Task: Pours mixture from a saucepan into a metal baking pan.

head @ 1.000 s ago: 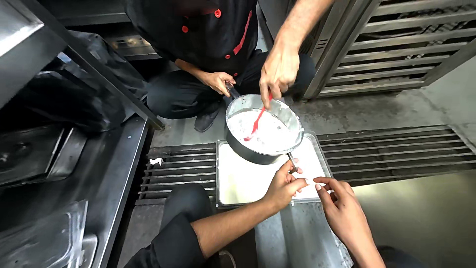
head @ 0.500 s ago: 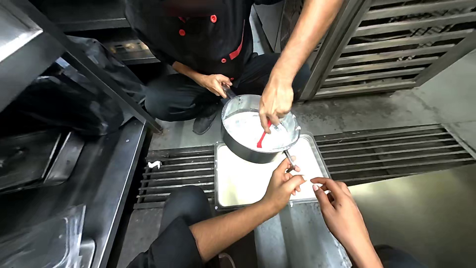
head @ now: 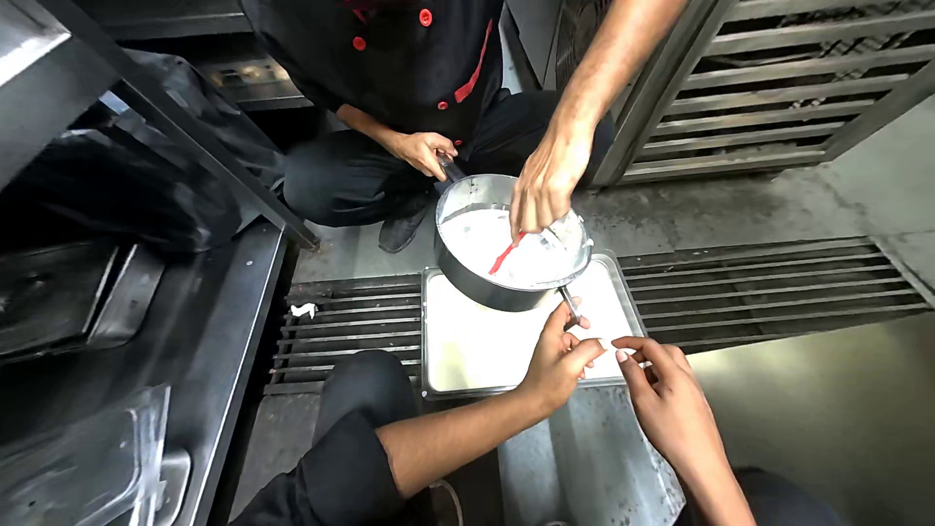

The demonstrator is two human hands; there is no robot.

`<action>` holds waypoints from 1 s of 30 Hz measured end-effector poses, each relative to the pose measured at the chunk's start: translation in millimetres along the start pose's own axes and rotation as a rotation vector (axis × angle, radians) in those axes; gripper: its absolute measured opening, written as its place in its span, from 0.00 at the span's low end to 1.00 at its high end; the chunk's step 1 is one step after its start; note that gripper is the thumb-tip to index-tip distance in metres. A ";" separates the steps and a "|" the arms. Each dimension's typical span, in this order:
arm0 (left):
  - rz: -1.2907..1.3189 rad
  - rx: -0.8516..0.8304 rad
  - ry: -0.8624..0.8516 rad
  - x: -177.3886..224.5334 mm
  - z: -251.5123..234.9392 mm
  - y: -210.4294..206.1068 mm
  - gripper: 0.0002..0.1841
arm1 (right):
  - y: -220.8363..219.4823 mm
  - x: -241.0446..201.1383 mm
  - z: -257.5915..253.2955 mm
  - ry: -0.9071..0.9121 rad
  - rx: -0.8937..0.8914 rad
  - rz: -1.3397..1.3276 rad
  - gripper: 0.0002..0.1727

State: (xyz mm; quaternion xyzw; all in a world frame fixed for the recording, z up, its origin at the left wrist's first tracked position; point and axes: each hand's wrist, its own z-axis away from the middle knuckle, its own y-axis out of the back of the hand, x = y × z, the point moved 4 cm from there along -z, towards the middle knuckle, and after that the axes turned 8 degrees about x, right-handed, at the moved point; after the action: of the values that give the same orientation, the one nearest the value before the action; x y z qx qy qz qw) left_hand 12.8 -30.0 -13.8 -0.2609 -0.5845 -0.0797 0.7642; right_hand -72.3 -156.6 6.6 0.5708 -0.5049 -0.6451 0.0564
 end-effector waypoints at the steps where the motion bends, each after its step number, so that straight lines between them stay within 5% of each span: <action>1: -0.004 -0.001 -0.003 0.6 -0.5 0.2 0.33 | -0.1 0.6 -0.2 0.003 -0.003 0.002 0.16; 30: 0.000 -0.010 0.039 -7.5 -2.5 4.4 0.33 | -7.6 -2.6 -2.8 -0.010 -0.003 0.010 0.17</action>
State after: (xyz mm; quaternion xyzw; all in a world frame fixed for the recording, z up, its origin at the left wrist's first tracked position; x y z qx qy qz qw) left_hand 14.6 -28.8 -22.6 -0.2631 -0.5691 -0.0877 0.7741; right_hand -65.4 -152.9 3.3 0.5649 -0.5069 -0.6485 0.0577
